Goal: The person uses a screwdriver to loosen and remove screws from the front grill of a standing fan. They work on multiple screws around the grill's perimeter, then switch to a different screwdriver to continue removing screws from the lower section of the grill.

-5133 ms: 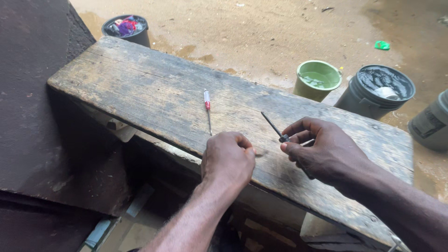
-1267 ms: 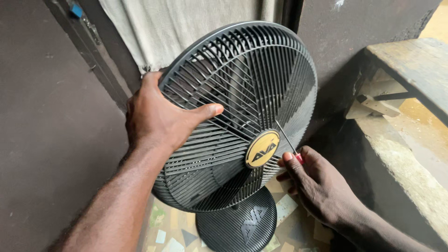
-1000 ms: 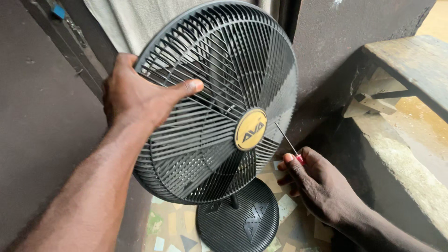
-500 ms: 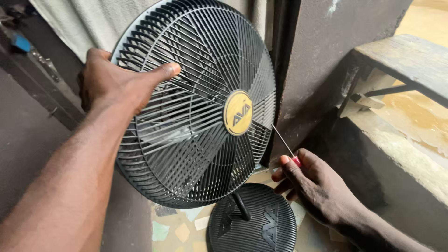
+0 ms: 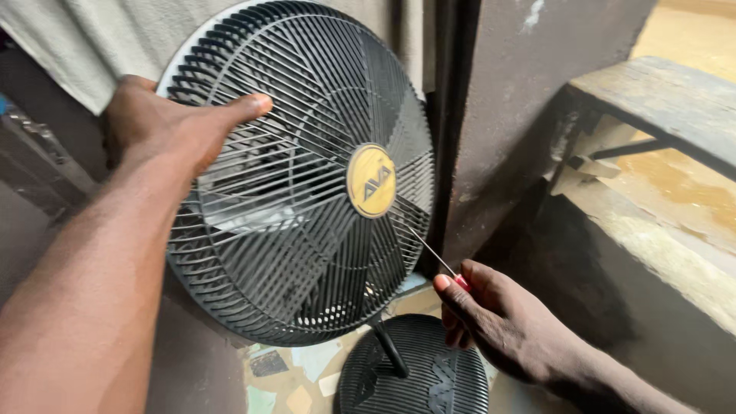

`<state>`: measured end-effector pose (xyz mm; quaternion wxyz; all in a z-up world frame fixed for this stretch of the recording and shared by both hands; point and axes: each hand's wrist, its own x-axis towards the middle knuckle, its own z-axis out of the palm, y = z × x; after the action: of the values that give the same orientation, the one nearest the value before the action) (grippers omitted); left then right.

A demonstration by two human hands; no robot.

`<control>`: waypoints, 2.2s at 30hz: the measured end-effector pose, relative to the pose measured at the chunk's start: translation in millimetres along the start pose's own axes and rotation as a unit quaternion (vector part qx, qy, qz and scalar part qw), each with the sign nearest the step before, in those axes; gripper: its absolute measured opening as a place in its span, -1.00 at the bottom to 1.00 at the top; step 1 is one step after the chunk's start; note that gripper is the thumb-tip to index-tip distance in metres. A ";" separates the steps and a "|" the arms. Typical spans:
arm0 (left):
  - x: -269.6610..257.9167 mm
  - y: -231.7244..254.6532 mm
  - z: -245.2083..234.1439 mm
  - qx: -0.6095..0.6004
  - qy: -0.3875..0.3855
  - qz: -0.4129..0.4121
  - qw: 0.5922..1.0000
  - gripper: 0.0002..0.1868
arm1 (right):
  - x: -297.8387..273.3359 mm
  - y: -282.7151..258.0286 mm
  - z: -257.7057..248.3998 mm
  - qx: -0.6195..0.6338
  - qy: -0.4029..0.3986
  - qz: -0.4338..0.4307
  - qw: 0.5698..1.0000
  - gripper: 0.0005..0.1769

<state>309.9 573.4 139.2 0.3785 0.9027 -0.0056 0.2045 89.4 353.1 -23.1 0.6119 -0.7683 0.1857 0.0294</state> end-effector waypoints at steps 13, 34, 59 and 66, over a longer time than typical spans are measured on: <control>-7.9 -4.6 14.1 0.020 0.043 -0.003 0.999 0.29 | 40.8 -19.7 -0.3 -0.032 -0.084 0.009 0.996 -0.50; 12.3 -7.5 13.6 0.021 0.028 0.010 0.999 0.29 | 33.8 -6.1 -3.1 -0.113 -0.141 0.046 0.982 -0.52; -1.3 3.6 6.3 0.026 0.037 0.052 0.998 0.25 | -11.2 30.6 1.4 -0.160 -0.259 0.067 0.950 -0.78; -7.4 18.1 3.8 0.028 0.016 0.017 0.999 0.26 | -45.5 48.3 27.0 -0.094 -0.188 0.104 0.972 -0.66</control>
<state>301.5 556.8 146.4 0.3494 0.9094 -0.0093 0.2253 36.5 381.3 -62.4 0.5546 -0.7793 0.1432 0.2540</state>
